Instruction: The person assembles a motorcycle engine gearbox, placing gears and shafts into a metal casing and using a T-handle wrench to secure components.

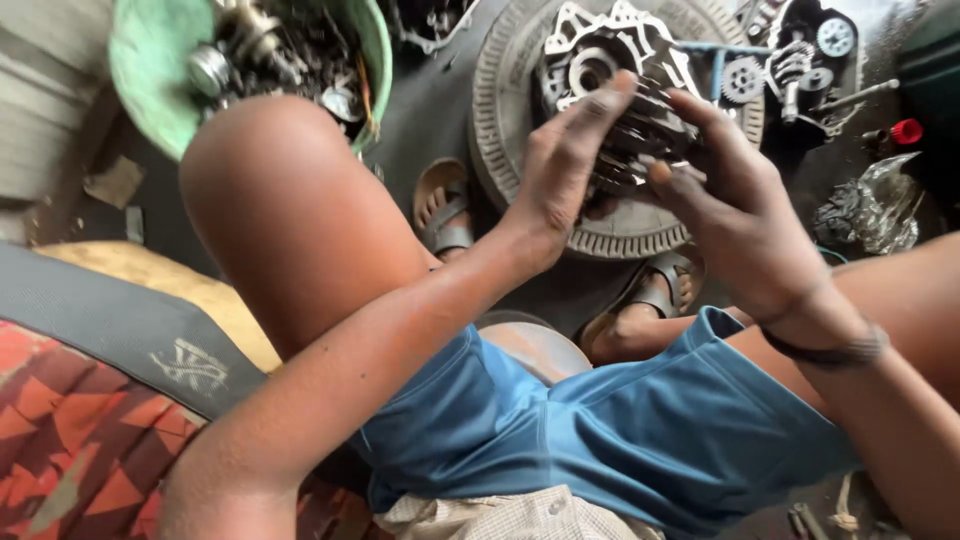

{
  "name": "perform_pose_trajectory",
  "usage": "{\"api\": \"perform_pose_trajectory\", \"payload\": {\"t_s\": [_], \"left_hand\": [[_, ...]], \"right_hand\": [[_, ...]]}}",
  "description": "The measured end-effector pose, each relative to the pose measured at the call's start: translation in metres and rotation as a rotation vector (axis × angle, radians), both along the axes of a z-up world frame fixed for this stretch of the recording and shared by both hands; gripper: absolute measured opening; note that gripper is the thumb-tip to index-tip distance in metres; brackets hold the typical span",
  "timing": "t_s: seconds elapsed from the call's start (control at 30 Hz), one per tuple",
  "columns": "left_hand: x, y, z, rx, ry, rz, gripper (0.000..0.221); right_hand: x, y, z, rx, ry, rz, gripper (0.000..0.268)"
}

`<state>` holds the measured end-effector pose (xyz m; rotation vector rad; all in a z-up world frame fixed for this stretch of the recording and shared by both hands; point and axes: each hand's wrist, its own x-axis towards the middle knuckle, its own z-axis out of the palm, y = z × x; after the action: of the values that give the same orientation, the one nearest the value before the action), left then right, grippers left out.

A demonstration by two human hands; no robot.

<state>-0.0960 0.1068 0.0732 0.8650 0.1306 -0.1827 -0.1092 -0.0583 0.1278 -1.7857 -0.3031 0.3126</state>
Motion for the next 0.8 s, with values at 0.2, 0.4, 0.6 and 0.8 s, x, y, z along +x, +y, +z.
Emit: {"api": "perform_pose_trajectory", "payload": {"t_s": [0.2, 0.4, 0.6, 0.8], "left_hand": [[0.006, 0.004, 0.034, -0.157, -0.166, 0.031, 0.062], [-0.001, 0.013, 0.073, -0.072, -0.426, -0.117, 0.065], [0.01, 0.017, 0.129, -0.1, -0.345, -0.352, 0.059], [0.065, 0.015, 0.143, 0.03, -0.448, -0.491, 0.049]], "right_hand": [[-0.017, 0.013, 0.044, -0.293, -0.771, -0.015, 0.041], [-0.033, -0.005, 0.098, -0.476, -1.023, 0.006, 0.054], [-0.027, -0.031, 0.136, -0.701, -1.208, -0.015, 0.049], [0.011, -0.041, 0.153, -0.899, -1.285, -0.005, 0.05]]}}
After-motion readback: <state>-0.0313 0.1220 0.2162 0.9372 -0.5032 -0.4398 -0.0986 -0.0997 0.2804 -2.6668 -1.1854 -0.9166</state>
